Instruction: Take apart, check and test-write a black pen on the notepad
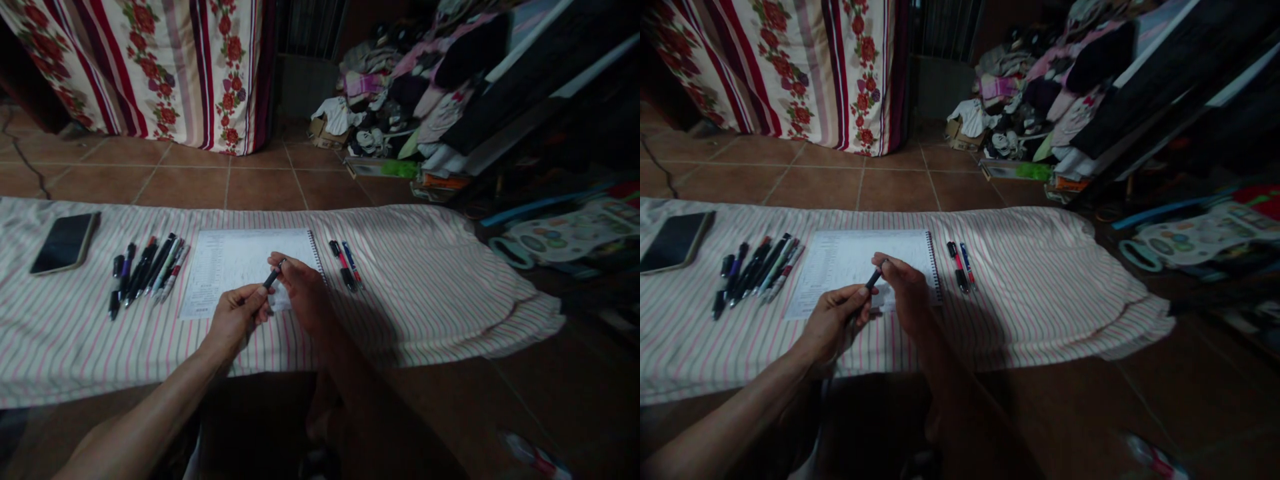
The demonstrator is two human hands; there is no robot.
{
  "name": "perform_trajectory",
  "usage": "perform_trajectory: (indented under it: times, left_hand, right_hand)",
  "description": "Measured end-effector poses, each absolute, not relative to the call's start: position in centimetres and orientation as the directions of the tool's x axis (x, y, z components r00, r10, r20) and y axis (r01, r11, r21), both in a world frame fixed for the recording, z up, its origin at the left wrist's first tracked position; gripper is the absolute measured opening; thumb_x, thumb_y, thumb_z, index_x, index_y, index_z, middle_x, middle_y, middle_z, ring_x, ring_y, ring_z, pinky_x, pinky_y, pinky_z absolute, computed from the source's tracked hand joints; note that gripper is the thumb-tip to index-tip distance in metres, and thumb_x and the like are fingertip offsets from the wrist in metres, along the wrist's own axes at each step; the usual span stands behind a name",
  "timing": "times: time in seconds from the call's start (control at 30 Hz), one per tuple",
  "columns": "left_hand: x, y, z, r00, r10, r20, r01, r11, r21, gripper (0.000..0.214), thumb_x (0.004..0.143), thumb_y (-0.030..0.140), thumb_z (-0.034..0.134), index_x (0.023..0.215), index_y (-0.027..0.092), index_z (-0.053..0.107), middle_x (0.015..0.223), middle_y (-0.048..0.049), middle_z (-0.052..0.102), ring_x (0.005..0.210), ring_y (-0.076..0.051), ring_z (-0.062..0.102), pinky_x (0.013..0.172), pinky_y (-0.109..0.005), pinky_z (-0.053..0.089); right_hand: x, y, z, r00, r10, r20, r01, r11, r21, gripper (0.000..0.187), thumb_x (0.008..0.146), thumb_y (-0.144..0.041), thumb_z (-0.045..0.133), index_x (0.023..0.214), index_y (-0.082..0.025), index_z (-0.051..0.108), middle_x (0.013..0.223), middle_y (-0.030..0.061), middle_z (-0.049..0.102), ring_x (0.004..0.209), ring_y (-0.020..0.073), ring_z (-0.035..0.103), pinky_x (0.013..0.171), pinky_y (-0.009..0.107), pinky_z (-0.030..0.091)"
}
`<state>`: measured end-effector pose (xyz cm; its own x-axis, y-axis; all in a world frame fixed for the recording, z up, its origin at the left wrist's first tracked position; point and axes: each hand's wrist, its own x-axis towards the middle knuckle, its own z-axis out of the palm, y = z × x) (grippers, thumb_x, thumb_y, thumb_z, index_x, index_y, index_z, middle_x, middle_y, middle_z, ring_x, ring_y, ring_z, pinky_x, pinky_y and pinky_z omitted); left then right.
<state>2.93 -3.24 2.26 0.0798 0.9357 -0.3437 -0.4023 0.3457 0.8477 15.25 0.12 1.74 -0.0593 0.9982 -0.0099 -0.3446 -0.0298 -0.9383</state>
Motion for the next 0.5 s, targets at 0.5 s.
perform_trajectory:
  times: [0.5]
  left_hand:
    - [2.7,-3.2,1.4,-0.125,0.979,0.164,0.213,-0.135,0.968,0.017,0.078,0.029,0.059,0.084,0.019,0.071,0.06,0.0005,0.053,0.059,-0.014,0.05,0.058,-0.025,0.037]
  right_hand:
    - [14.0,0.0,2.6,0.155,0.987,-0.032,-0.245,0.007,-0.97,0.02,0.068,-0.039,0.068,0.076,-0.02,0.067,0.075,-0.0009,0.064,0.072,0.0137,0.056,0.071,0.028,0.042]
